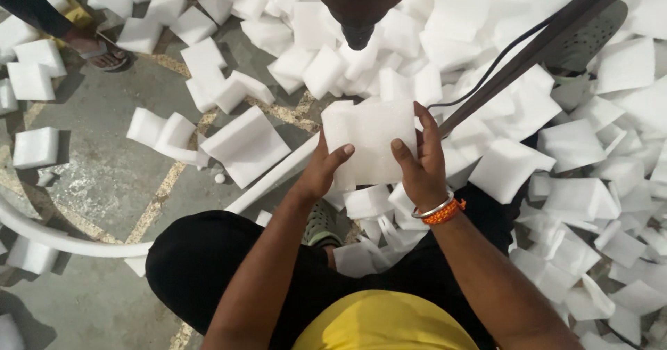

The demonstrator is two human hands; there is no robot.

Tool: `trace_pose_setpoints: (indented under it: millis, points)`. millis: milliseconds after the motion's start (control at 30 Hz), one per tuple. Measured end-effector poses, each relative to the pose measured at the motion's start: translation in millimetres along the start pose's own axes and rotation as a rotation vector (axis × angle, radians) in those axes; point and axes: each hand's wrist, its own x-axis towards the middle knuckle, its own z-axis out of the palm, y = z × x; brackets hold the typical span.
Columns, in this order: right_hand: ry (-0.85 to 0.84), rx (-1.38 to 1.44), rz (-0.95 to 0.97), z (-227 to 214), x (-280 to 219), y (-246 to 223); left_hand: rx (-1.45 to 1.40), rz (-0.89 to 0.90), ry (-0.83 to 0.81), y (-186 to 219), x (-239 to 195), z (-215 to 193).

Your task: The person sits on the floor surrounded by white foam pieces and repeatedly picks up rectangular foam blocks, places them under a cutting tool, and cuts them into smaller pieces. The cut pieces fall onto the floor, accumulating in a growing pile.

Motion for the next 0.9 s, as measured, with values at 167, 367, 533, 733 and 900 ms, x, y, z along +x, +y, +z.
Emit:
trace_pose_setpoints:
  millis: [167, 367, 533, 733, 900]
  points:
    - [0.009, 0.052, -0.061, 2, -2, 0, -0.071, 0.041, 0.076, 26, -1, 9]
    - [0.076, 0.025, -0.106, -1, -4, 7, -0.1, -0.015, 0.129, 35, 4, 17]
    - [0.12, 0.186, 0.051, -2, 18, -2, -0.184, 0.007, 0.174, 32, 20, 17]
    - [0.111, 0.262, 0.196, 1, 59, -21, -0.445, -0.086, 0.206, 46, 54, 9]
    - [0.157, 0.299, 0.238, 8, 104, -44, -0.469, 0.003, 0.183, 79, 83, 0]
